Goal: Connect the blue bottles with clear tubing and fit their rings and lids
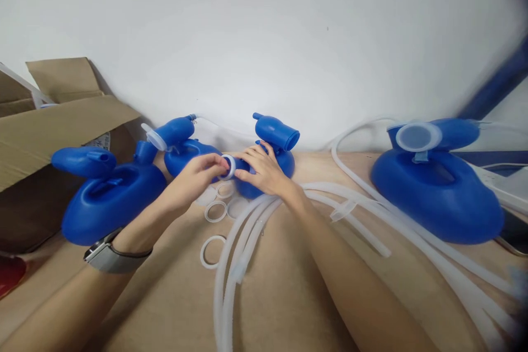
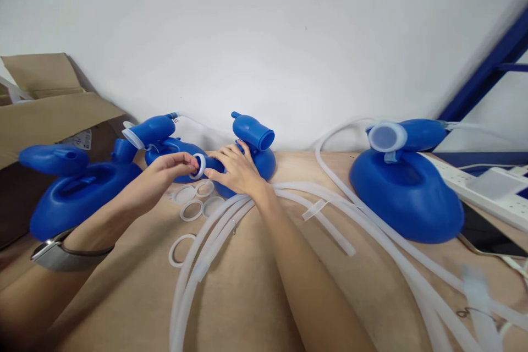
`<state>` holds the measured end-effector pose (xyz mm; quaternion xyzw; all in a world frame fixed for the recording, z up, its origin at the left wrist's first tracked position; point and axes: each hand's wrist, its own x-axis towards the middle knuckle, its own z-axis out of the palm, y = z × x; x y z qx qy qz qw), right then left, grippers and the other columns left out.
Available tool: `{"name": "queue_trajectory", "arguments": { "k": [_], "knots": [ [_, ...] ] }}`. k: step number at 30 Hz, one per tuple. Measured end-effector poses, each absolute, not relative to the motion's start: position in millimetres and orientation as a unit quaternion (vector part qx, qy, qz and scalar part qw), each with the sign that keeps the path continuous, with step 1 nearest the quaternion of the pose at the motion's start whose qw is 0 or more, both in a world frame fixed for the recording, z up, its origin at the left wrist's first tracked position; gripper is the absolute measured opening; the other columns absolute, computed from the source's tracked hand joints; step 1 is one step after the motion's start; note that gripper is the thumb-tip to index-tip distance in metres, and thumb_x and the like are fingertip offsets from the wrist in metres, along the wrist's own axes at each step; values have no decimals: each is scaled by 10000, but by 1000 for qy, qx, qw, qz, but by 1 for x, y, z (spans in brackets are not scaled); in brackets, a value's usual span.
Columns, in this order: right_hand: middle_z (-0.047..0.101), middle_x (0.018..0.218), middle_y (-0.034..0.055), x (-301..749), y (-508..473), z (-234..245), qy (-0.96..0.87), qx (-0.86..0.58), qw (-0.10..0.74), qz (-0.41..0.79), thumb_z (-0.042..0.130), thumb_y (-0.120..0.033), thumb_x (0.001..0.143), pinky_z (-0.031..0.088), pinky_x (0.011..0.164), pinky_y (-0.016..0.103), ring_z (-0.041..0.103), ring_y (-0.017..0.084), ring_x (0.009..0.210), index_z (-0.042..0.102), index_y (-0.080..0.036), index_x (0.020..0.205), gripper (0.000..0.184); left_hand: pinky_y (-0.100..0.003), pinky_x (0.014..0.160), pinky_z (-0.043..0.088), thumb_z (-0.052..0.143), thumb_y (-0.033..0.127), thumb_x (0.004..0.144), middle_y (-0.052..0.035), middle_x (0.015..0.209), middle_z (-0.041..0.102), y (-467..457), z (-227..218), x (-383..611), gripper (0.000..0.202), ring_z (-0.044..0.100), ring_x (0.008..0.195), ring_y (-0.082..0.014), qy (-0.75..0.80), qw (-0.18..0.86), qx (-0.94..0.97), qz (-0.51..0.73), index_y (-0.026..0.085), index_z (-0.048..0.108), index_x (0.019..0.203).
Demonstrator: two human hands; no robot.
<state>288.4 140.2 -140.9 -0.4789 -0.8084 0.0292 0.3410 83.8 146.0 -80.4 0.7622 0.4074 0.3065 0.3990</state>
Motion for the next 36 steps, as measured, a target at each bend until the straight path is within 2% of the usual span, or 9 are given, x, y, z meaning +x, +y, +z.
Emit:
{"name": "queue_trajectory", "arguments": {
  "k": [3,6,10,12,14,22,29,32,36],
  "knots": [
    [706,1197,52,289,142,-143,-811,-476,339,21,487,-526,1063,90,1286,536,552,276,1267,658,-251,1358,438,-310,721,484,686,456,760,-43,866,712,149,-76,81,287,641,832,-209,436,435,739,273,179,713,828],
    [702,1219,58,289,143,-144,-813,-476,336,9,467,-532,1068,92,1281,541,560,283,1259,653,-245,1366,454,-284,653,458,706,496,778,-42,847,702,147,-71,81,331,612,769,-187,444,442,740,244,173,728,844],
    [703,1242,68,290,142,-145,-812,-476,337,3,428,-561,1073,119,1267,550,557,295,1259,657,-240,1347,481,-222,513,361,669,408,868,2,719,581,135,-63,85,249,477,578,-106,432,474,732,229,166,669,814],
    [704,1248,74,290,142,-145,-811,-475,341,2,411,-582,1070,121,1264,551,556,298,1248,663,-236,1326,499,-215,448,313,634,353,921,22,712,534,129,-60,87,194,409,495,-79,441,500,708,234,171,634,855],
    [706,1247,84,290,142,-145,-810,-475,343,1,396,-599,1068,122,1263,549,556,297,1239,667,-228,1309,519,-214,412,302,609,305,953,29,732,525,126,-59,88,135,402,459,-71,461,512,681,248,177,611,907],
    [709,1229,93,290,144,-148,-810,-470,351,-14,324,-634,1071,133,1257,547,559,300,1229,674,-219,1275,580,-197,427,364,538,334,1038,56,669,440,130,-70,90,216,453,488,-83,450,505,701,227,192,550,875],
    [716,1197,85,290,145,-150,-810,-468,352,-30,320,-665,1058,156,1244,561,567,307,1193,675,-224,1255,600,-187,451,331,448,393,1087,58,614,385,131,-75,93,379,371,502,-83,432,500,709,247,206,435,757],
    [715,1193,88,290,145,-150,-811,-465,353,-38,325,-697,1042,166,1239,566,572,314,1180,679,-219,1247,629,-188,449,317,439,360,1089,57,599,378,132,-76,92,367,345,502,-86,429,499,710,250,205,444,757],
    [715,1202,81,290,145,-150,-811,-467,350,-43,349,-744,1012,170,1237,568,571,319,1177,673,-236,1250,648,-188,457,380,465,366,1080,50,600,433,132,-76,90,344,421,513,-93,430,470,733,239,206,486,776]
  ]
}}
